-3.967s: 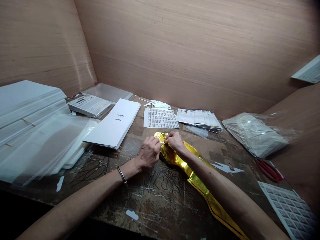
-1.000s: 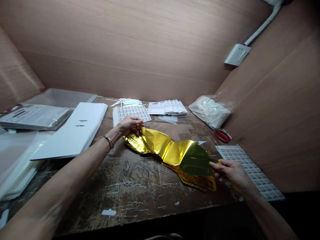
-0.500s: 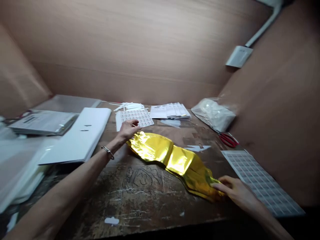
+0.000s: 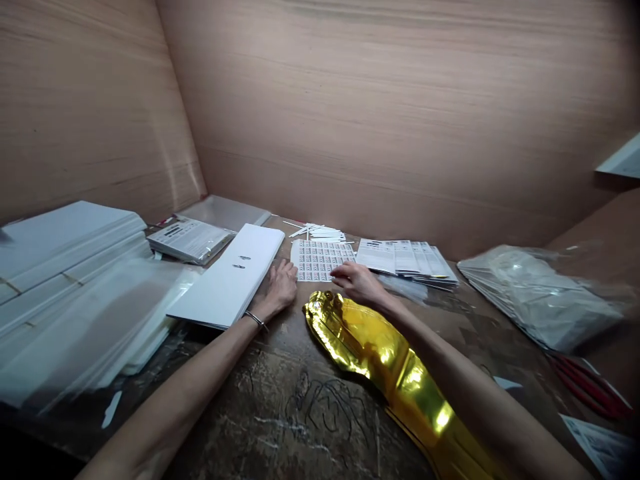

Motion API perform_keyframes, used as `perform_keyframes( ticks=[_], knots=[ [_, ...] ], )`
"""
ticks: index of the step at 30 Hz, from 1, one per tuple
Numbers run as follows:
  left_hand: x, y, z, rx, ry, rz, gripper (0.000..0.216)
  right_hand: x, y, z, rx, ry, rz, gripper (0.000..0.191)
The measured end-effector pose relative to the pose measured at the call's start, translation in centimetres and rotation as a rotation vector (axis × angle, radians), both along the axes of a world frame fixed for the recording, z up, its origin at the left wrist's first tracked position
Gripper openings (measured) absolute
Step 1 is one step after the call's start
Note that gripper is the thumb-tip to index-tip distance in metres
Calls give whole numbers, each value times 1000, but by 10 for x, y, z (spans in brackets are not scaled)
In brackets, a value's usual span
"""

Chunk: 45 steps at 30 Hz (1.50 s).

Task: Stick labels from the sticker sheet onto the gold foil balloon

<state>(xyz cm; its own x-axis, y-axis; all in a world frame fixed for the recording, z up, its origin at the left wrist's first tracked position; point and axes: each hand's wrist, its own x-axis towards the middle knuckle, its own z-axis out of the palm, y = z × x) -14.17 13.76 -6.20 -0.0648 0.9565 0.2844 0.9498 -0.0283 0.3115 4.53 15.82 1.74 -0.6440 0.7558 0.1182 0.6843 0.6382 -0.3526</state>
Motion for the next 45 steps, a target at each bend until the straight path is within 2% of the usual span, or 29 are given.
perform_keyframes(
  ticks=[4,9,13,17,19,22,27,38,45],
  knots=[
    [6,6,-4,28,86,65,28,-56,44,-32,9,-137,-16,26],
    [16,4,-3,-65,193,-40,35,-74,70,-50,61,-186,-67,26],
    [24,-10,8,-85,181,-112,28,-72,75,-51,92,-228,-20,27],
    [22,-1,19,-62,105,-105,25,-74,78,-51,96,-241,-25,29],
    [19,10,16,-36,108,-65,27,-77,80,-52,91,-264,-35,28],
    [16,22,2,-58,157,-44,33,-79,82,-53,96,-305,-25,27],
    [15,24,-16,-54,202,-41,40,-79,86,-55,110,-321,-3,28],
    [15,22,-14,-37,235,-50,41,-84,103,-52,42,-289,26,30],
    [16,24,-16,-58,284,-39,40,-87,102,-50,52,-320,-25,31]
  ],
)
